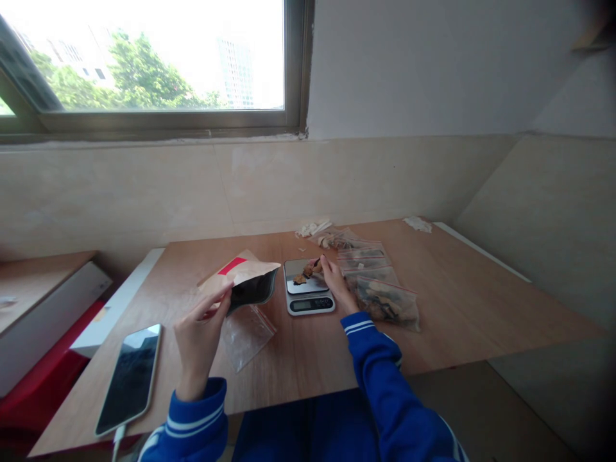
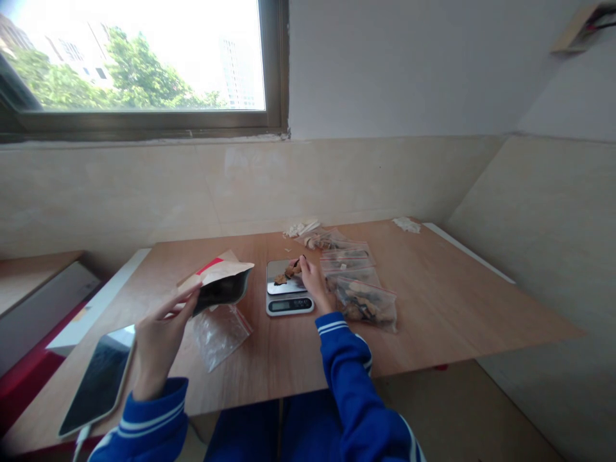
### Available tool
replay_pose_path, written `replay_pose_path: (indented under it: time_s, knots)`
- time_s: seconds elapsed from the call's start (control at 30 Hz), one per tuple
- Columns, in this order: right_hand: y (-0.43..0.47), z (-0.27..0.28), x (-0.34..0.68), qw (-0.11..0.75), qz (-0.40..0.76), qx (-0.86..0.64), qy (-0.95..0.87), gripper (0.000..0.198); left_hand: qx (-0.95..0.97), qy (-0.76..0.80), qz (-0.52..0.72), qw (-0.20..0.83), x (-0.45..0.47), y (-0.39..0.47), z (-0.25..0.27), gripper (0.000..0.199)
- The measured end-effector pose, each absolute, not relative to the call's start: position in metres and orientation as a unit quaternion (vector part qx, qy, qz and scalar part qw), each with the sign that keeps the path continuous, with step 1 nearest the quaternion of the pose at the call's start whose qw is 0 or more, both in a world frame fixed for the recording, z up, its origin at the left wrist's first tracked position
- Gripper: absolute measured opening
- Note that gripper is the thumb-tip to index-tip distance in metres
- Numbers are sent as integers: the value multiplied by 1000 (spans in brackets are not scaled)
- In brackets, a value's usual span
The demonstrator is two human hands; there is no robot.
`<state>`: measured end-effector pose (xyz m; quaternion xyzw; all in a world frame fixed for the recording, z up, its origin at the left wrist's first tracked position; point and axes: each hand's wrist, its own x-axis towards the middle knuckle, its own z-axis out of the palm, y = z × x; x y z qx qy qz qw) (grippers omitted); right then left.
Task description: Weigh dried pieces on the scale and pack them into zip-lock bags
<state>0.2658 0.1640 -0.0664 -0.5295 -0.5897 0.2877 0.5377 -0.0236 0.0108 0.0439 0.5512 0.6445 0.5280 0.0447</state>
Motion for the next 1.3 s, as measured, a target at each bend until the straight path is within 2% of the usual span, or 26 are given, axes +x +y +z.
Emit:
replay_pose_path:
  time_s: [0.23, 0.53, 0.67, 0.87, 1.1, 1.3]
  knots:
    - [169, -73, 270, 581, 318, -508, -551, 65, 555, 641, 528, 40, -23, 10, 45, 33]
    - [169, -77, 271, 560, 303, -529, -561, 66, 547, 652, 523, 48, -24, 11, 43, 34]
    - [171, -73, 273, 574, 262, -538, -559, 66, 548, 652, 522, 45, -25, 11, 43, 35]
    - [184, -73, 277, 578, 283, -487, -590, 50, 564, 640, 520, 43, -25, 10, 41, 31]
    - [184, -86, 281, 532, 296, -480, -631, 27, 577, 635, 512, 48, -25, 10, 42, 29]
    - [178, -79, 281, 518, 290, -483, -644, 29, 574, 640, 508, 44, -25, 11, 43, 29]
